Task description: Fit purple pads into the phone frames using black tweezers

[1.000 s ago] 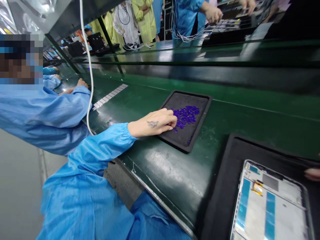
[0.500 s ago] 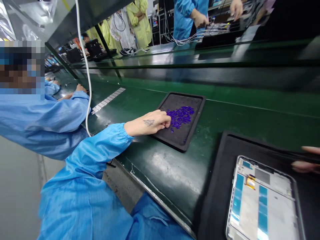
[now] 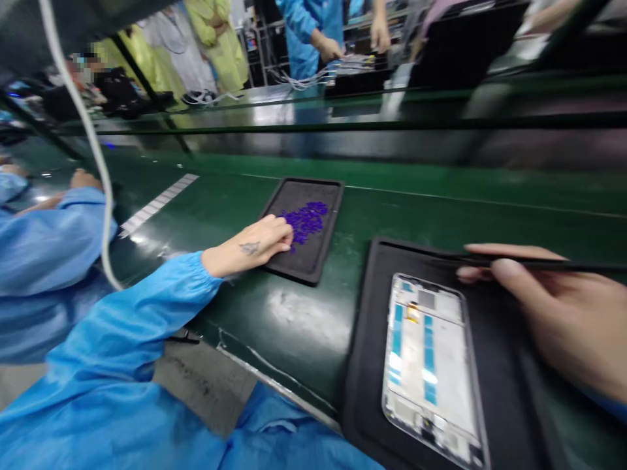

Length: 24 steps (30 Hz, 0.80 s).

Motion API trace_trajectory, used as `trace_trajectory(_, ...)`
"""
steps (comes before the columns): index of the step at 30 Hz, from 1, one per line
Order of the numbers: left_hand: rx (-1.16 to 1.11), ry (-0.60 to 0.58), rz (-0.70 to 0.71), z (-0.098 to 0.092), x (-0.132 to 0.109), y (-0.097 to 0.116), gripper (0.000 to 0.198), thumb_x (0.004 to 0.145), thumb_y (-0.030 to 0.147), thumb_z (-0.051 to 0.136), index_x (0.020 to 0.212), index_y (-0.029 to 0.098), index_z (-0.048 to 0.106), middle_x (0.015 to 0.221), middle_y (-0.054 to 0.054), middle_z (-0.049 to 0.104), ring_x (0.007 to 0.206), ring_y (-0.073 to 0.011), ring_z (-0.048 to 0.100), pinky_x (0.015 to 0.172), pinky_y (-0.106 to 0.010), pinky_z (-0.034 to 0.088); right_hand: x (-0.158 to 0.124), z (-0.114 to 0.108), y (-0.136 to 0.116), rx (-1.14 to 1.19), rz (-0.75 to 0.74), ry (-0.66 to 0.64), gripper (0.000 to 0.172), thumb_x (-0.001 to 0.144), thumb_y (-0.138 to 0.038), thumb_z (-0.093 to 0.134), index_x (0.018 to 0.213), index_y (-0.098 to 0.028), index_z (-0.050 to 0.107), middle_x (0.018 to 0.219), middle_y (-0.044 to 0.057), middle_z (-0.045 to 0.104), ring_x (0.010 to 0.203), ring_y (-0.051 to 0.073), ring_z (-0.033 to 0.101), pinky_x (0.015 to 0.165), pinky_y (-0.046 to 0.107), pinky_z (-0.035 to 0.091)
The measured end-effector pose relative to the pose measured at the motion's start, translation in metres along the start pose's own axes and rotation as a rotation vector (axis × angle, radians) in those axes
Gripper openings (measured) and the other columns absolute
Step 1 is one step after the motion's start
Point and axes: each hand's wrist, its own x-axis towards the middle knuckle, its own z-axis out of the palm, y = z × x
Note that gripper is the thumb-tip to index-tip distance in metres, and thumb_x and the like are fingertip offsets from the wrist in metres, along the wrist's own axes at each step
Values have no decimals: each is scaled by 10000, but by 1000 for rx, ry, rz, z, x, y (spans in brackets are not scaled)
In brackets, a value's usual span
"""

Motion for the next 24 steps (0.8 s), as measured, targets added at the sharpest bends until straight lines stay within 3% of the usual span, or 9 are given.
trace_trajectory(3,11,82,34,0,-7,3,141,1026,213,442,909,174,511,861,-32,528,802,-181,451,758,-311,364,-4,2,0,136,73,1,393,884,-546,642,1063,-212,748,774,54,744,790,226,716,799,372,555)
trace_trajectory(7,-27,217,67,-3,-3,19,121,1021,189,446,925,176,518,844,-16,529,755,-155,469,702,-283,366,-6,4,-3,281,49,87,285,892,-455,689,1054,-231,759,768,28,730,754,190,694,791,355,532)
trace_trajectory(11,-135,292,160,6,29,59,139,1020,179,444,1002,179,582,979,-27,631,918,-149,569,831,-269,423,2,6,-30,545,107,163,210,848,-411,745,978,-247,764,761,18,727,742,185,692,767,354,550)
trace_trajectory(14,-461,269,231,21,60,95,187,1004,167,461,974,152,645,970,-46,669,929,-155,595,846,-273,430,6,7,-53,693,190,142,168,825,-393,770,919,-254,768,758,1,710,754,158,685,743,301,562)
trace_trajectory(18,-1096,143,-65,47,79,124,102,916,164,585,896,142,683,855,-21,679,804,-122,607,783,-246,454,-2,7,-64,662,221,157,183,775,-383,828,879,-240,782,724,-2,705,693,144,672,709,288,573)
trace_trajectory(21,-1278,135,-199,58,78,129,130,905,225,611,937,115,671,823,-41,697,737,-112,644,728,-234,501,-15,6,-61,592,227,129,233,758,-405,845,919,-245,791,735,14,731,699,179,700,725,336,591)
trace_trajectory(24,-1409,152,-301,57,74,129,194,874,266,667,971,97,666,861,-71,725,768,-119,689,755,-234,540,-26,5,-60,453,183,90,213,803,-429,806,950,-274,795,772,8,746,715,172,711,711,301,584)
